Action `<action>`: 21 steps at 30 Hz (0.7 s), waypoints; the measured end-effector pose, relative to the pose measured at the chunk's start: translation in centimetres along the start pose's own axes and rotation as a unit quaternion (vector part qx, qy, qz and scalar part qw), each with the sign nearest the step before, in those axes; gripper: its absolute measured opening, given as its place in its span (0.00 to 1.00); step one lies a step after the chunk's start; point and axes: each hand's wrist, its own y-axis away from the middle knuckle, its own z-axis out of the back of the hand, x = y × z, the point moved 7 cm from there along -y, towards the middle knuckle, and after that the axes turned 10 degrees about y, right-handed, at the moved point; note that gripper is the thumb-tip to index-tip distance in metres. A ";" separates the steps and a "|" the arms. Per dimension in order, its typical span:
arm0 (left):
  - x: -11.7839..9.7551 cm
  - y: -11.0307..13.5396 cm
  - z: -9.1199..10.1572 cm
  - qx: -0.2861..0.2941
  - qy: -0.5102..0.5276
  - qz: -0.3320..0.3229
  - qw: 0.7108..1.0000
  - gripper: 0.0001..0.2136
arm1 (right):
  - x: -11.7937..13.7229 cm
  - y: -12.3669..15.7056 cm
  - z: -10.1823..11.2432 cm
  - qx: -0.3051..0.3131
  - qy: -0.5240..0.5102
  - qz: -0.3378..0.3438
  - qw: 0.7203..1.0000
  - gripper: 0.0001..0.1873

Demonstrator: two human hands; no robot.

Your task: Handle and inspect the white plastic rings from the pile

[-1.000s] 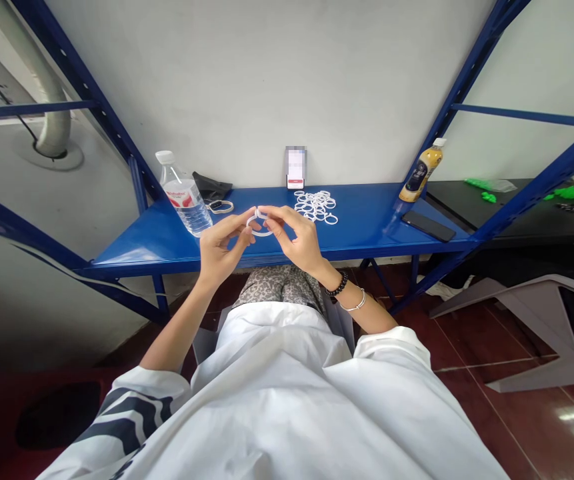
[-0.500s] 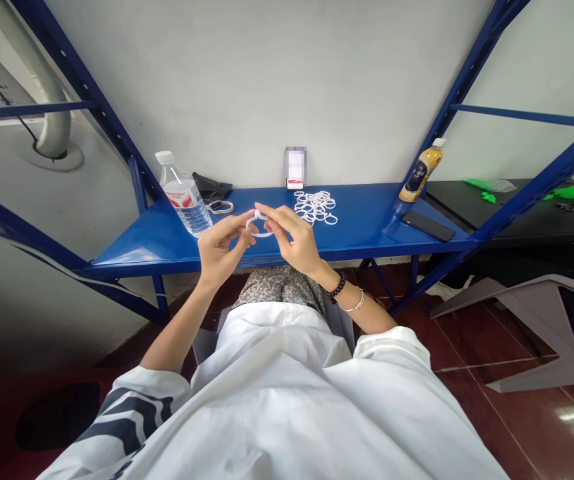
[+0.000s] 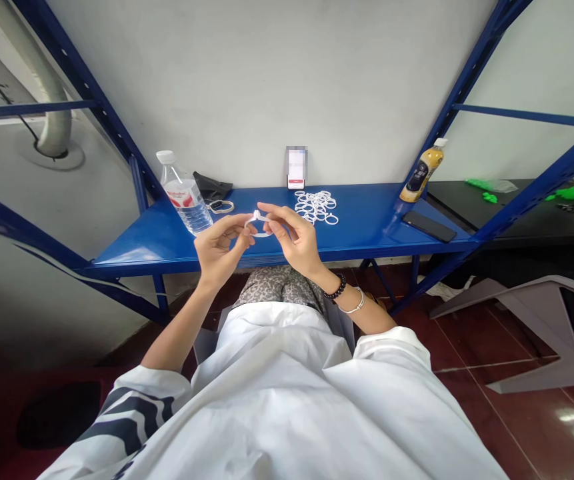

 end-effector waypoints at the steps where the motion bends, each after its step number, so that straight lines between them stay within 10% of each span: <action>1: 0.0 0.0 0.1 -0.004 0.008 0.006 1.000 0.09 | -0.1 0.0 0.0 0.003 -0.018 -0.009 1.000 0.17; 14: 0.1 -0.4 0.9 0.006 0.030 0.035 0.999 0.10 | -0.2 -0.5 -0.1 0.075 -0.120 -0.029 0.990 0.19; 21: 0.2 -0.6 0.3 0.043 -0.023 0.016 0.999 0.13 | 1.4 -0.6 0.9 0.018 0.028 0.041 0.999 0.14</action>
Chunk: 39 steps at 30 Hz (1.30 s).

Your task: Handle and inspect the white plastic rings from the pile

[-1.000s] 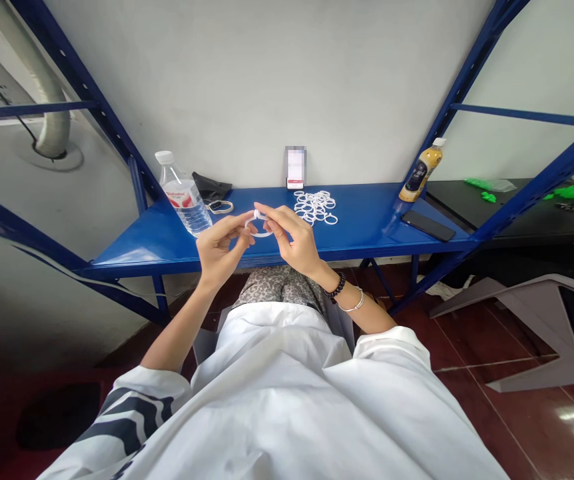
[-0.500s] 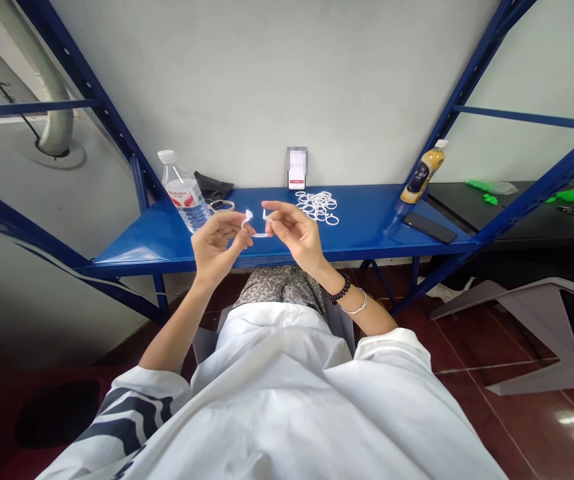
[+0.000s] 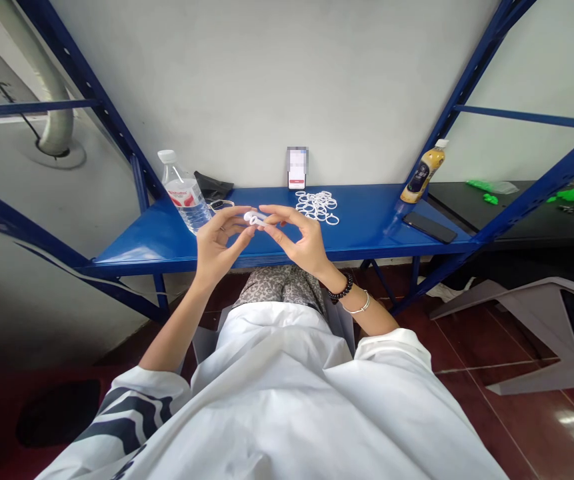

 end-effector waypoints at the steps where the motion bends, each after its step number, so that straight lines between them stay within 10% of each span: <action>1: -0.1 0.0 0.0 0.000 -0.019 -0.007 1.000 0.14 | 0.3 0.0 0.1 -0.011 0.037 0.020 0.999 0.13; 17: -2.9 0.3 -0.2 -0.005 -0.166 -0.195 0.967 0.04 | 2.3 0.0 0.0 0.014 0.201 0.169 0.965 0.24; 39: -3.3 0.4 -0.5 0.028 -0.208 -0.204 0.956 0.03 | 1.6 -0.4 1.2 -0.014 0.149 0.175 0.973 0.15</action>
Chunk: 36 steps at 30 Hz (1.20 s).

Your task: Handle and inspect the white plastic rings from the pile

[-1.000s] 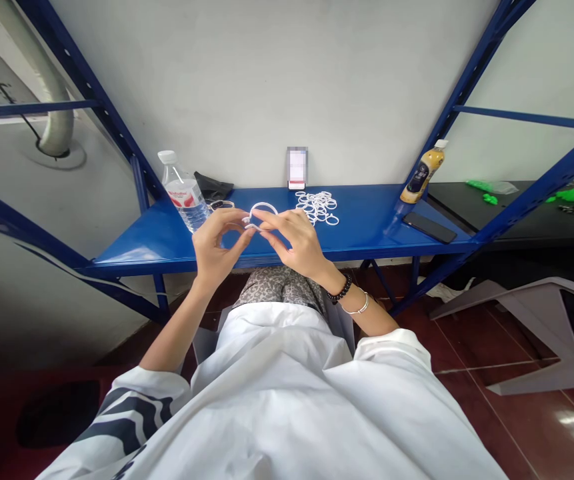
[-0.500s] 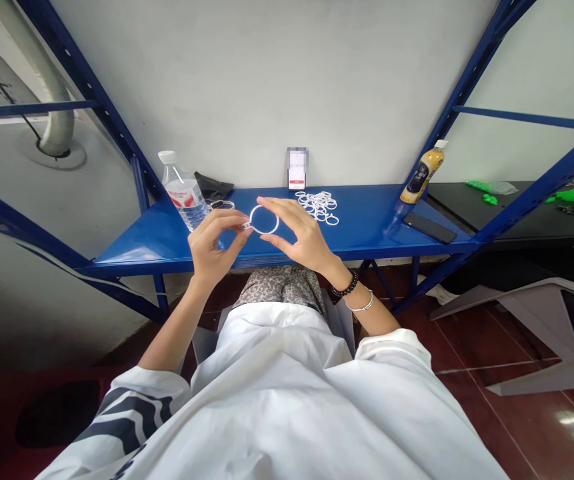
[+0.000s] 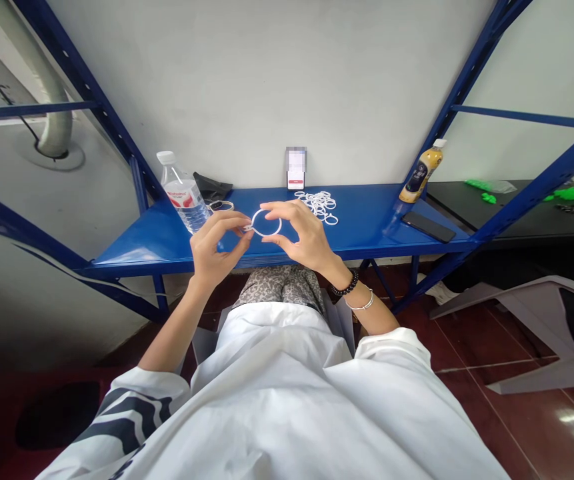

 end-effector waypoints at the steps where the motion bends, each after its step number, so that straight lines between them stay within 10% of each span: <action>1: 0.0 0.0 0.0 0.002 -0.005 0.000 1.000 0.03 | 0.0 0.0 0.0 -0.006 0.000 0.003 1.000 0.14; 36: -0.9 0.1 -0.1 0.000 -0.004 -0.045 0.999 0.05 | 0.0 0.1 -0.1 0.012 -0.008 -0.022 1.000 0.26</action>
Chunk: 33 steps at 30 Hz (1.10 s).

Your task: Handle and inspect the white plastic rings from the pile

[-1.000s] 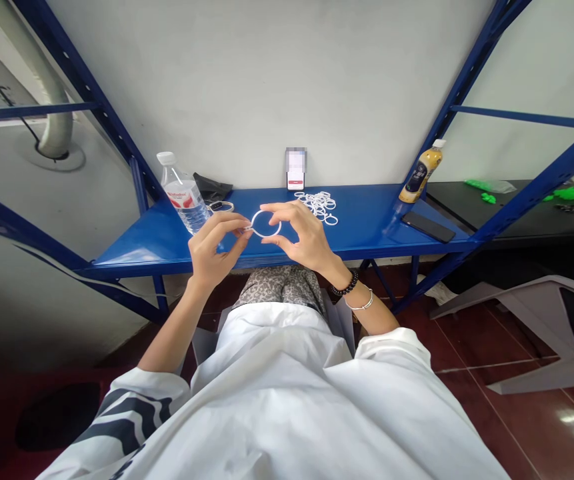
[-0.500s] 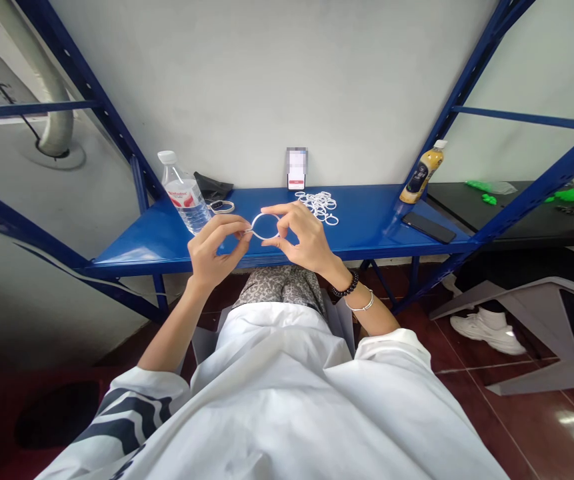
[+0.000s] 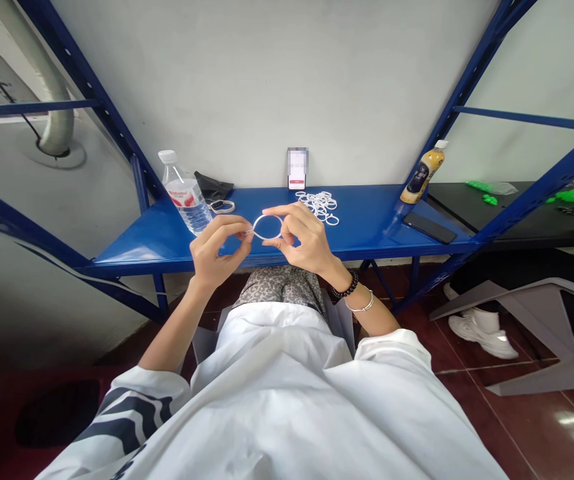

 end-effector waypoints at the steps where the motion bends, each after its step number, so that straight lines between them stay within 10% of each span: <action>1: 0.0 0.0 0.0 0.002 -0.004 0.003 1.000 0.04 | -0.1 0.0 0.0 0.001 0.002 -0.001 1.000 0.26; 13: 0.7 -0.1 0.5 -0.010 0.024 0.037 0.999 0.05 | -0.7 0.1 -0.4 0.005 -0.084 -0.055 0.995 0.17; 25: 1.9 0.3 0.4 -0.019 0.002 0.081 0.997 0.11 | -1.1 1.0 -3.5 0.117 -0.303 -0.167 0.931 0.15; 33: 1.6 0.5 -0.4 -0.010 0.006 0.059 0.998 0.15 | -0.6 1.1 -3.6 0.088 -0.232 -0.117 0.962 0.22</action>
